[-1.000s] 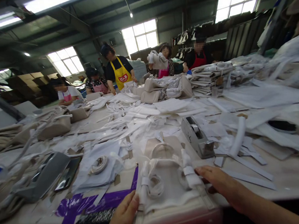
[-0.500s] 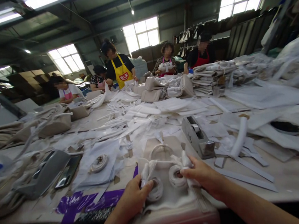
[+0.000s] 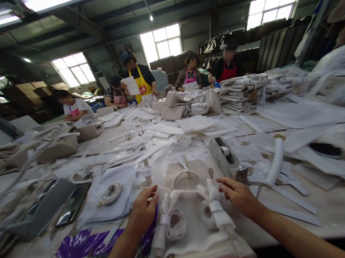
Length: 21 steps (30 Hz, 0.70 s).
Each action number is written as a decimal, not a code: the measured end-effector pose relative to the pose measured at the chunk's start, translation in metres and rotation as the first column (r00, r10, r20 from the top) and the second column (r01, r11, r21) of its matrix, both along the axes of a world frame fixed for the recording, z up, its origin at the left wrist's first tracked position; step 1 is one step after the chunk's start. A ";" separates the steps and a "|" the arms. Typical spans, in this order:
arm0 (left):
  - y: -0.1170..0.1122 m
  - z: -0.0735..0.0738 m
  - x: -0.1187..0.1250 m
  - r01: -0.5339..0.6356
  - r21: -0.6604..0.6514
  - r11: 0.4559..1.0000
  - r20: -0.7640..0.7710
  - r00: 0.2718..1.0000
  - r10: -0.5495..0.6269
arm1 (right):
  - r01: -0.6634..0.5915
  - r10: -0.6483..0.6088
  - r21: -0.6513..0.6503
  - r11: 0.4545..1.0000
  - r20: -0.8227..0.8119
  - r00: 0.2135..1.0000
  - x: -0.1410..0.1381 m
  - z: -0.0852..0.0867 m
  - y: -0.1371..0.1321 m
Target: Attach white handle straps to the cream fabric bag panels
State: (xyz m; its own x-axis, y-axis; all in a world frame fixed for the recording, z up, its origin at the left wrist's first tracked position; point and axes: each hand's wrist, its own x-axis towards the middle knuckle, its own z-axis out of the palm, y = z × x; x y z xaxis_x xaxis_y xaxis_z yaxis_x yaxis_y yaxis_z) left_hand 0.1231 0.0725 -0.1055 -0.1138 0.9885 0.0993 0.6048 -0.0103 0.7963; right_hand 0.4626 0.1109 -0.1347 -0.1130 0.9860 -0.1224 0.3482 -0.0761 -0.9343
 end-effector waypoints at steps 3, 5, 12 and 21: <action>0.009 -0.008 0.004 0.097 -0.035 0.995 0.038 0.995 -0.096 | -0.121 0.091 0.222 0.968 0.142 0.986 -0.006 -0.002 0.003; 0.012 -0.012 0.011 0.074 -0.103 0.992 0.005 0.997 -0.074 | -0.171 0.125 0.213 0.962 0.211 0.969 -0.014 -0.004 0.007; 0.013 -0.021 0.025 -0.169 -0.243 0.955 -0.166 0.977 0.130 | -0.001 -0.012 0.039 0.999 0.340 0.940 -0.031 -0.031 0.031; -0.038 -0.019 0.005 -0.054 -0.360 0.931 0.000 0.998 0.058 | 0.001 0.011 -0.101 0.995 0.112 0.994 -0.009 -0.027 0.010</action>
